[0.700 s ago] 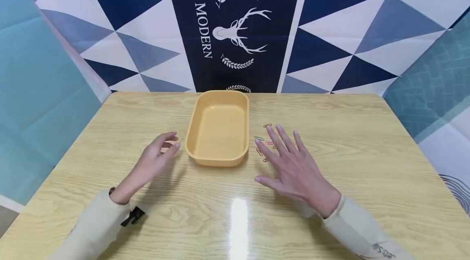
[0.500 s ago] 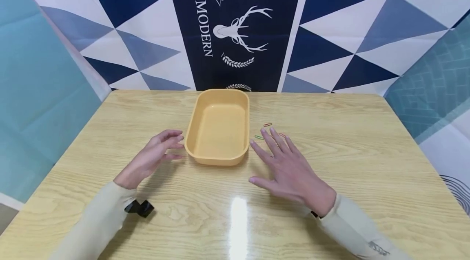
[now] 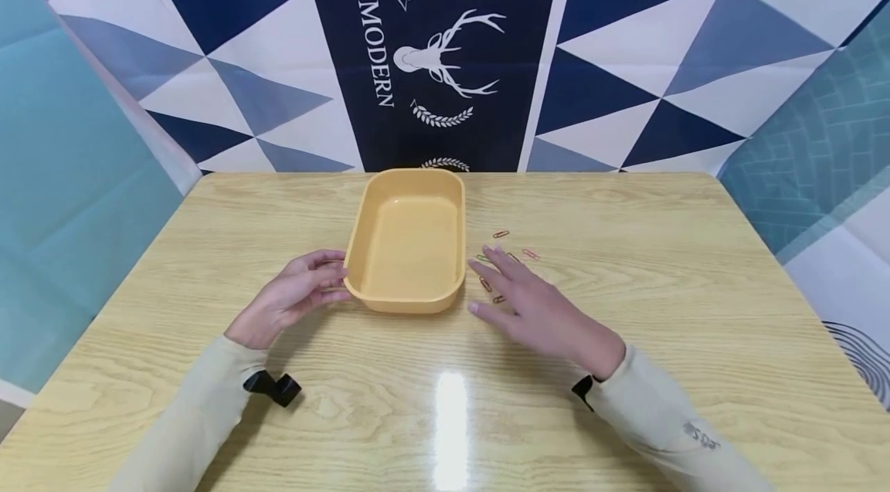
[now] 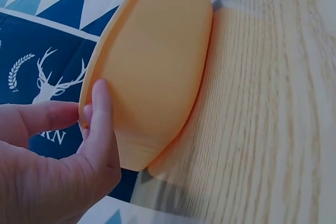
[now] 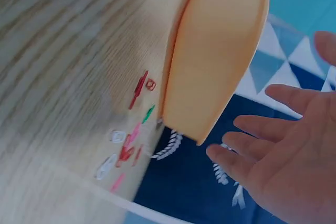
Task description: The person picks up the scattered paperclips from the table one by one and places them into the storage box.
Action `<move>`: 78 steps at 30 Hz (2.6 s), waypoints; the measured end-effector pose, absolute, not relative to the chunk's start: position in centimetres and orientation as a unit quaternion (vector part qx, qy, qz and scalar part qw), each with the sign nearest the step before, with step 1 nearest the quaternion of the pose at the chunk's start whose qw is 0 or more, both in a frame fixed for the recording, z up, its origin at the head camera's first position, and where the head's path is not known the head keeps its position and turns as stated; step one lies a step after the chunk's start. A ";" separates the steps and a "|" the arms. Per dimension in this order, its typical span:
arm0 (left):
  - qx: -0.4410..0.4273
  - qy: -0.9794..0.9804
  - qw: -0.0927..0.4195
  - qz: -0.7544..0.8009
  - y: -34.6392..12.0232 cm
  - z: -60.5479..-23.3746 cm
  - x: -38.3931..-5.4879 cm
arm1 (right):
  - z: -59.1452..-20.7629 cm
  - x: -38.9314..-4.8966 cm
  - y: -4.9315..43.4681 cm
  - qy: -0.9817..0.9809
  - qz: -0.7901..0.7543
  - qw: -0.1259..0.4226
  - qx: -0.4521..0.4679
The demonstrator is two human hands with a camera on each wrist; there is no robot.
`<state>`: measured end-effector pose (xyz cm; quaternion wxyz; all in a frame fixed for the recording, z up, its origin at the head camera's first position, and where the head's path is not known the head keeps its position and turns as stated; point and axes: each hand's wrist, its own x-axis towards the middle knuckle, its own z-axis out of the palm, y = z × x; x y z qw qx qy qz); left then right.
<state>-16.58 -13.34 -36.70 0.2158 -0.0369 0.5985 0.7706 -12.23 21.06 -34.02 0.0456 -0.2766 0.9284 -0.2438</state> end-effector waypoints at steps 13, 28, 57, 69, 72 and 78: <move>-0.036 0.562 0.226 0.795 -13.4 -37.0 -16.7 | -33.4 -18.1 24.5 0.866 -0.477 0.132 -0.073; -0.034 0.548 0.228 0.804 -13.6 -37.2 -16.6 | -36.1 -22.4 26.4 0.864 -0.472 0.172 0.028; -0.033 0.544 0.230 0.806 -13.7 -37.2 -16.8 | -36.4 -23.1 26.2 0.934 -0.330 0.132 -0.029; -0.033 0.549 0.231 0.803 -13.7 -37.0 -16.8 | -36.2 -23.3 25.5 0.958 -0.250 0.111 -0.083; -0.032 0.549 0.231 0.802 -13.7 -37.0 -16.7 | -36.3 -23.3 25.4 0.959 -0.249 0.116 -0.077; -0.030 0.551 0.234 0.801 -13.9 -37.2 -16.5 | -36.5 -23.2 25.6 0.958 -0.252 0.114 -0.077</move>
